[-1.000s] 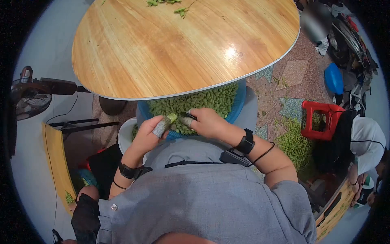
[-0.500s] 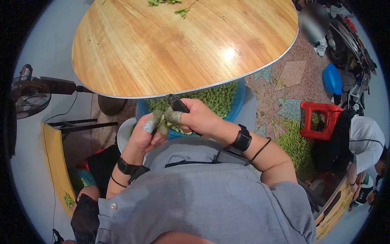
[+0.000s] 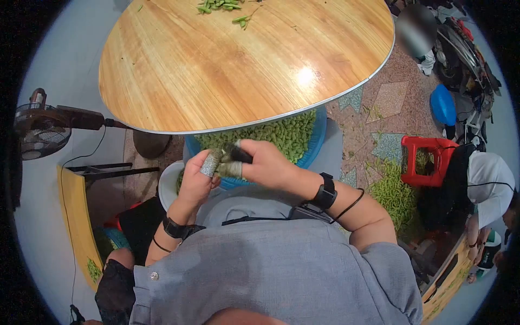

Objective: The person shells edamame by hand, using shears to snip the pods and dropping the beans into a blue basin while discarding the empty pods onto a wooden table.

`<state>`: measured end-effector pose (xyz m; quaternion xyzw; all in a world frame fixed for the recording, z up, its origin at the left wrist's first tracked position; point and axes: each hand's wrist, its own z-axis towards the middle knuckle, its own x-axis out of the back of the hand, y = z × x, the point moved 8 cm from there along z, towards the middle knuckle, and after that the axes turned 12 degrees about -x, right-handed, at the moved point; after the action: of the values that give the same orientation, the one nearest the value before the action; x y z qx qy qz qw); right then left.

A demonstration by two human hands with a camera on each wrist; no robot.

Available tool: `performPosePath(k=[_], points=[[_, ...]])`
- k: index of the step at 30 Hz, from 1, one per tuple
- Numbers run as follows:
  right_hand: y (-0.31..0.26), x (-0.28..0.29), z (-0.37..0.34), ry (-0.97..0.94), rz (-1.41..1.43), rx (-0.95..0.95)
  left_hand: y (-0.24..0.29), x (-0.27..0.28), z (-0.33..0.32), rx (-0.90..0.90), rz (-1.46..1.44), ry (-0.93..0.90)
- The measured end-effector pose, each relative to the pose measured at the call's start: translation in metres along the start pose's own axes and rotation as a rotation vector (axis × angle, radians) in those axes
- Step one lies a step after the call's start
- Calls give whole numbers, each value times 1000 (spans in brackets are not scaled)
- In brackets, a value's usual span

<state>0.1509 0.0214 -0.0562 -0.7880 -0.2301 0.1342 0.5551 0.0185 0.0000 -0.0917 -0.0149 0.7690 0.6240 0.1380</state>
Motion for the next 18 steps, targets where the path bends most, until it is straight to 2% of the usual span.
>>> performPosePath(k=[1, 2, 4, 6, 8, 9, 11, 12, 14, 15, 16, 17, 18], points=[[7, 3, 2, 3, 134, -126, -1, -1, -1, 16, -3, 8], [7, 4, 4, 9, 128, -113, -1, -2, -1, 23, -5, 12], [-22, 14, -3, 333, -334, 361, -4, 0, -1, -18, 41, -5], [-19, 3, -3, 239, -405, 376, 2, -3, -2, -58, 87, -25], [-19, 1, -2, 177, -400, 329, 10, -9, -5, -12, -96, 46], [-24, 3, -3, 184, -404, 334, 13, -12, -5, -13, -63, 58], [-7, 0, 5, -23, -67, -39, 13, -13, -6, 9, -138, 47], [-6, 1, 6, -20, -70, -36, 12, -13, -7, 36, -212, 41], [17, -11, 10, -232, 499, -289, 12, -10, -5, 25, -290, 16], [21, -11, 12, -229, 493, -288, 13, -8, -4, 15, -368, -7], [20, -3, 15, -103, 165, -166, 14, -1, -4, 12, -372, -10], [14, 4, 16, 22, -164, -41, 15, 16, -5, 13, -238, 74], [15, 9, 15, 23, -173, -40, 16, 36, -7, 14, -105, 159]])
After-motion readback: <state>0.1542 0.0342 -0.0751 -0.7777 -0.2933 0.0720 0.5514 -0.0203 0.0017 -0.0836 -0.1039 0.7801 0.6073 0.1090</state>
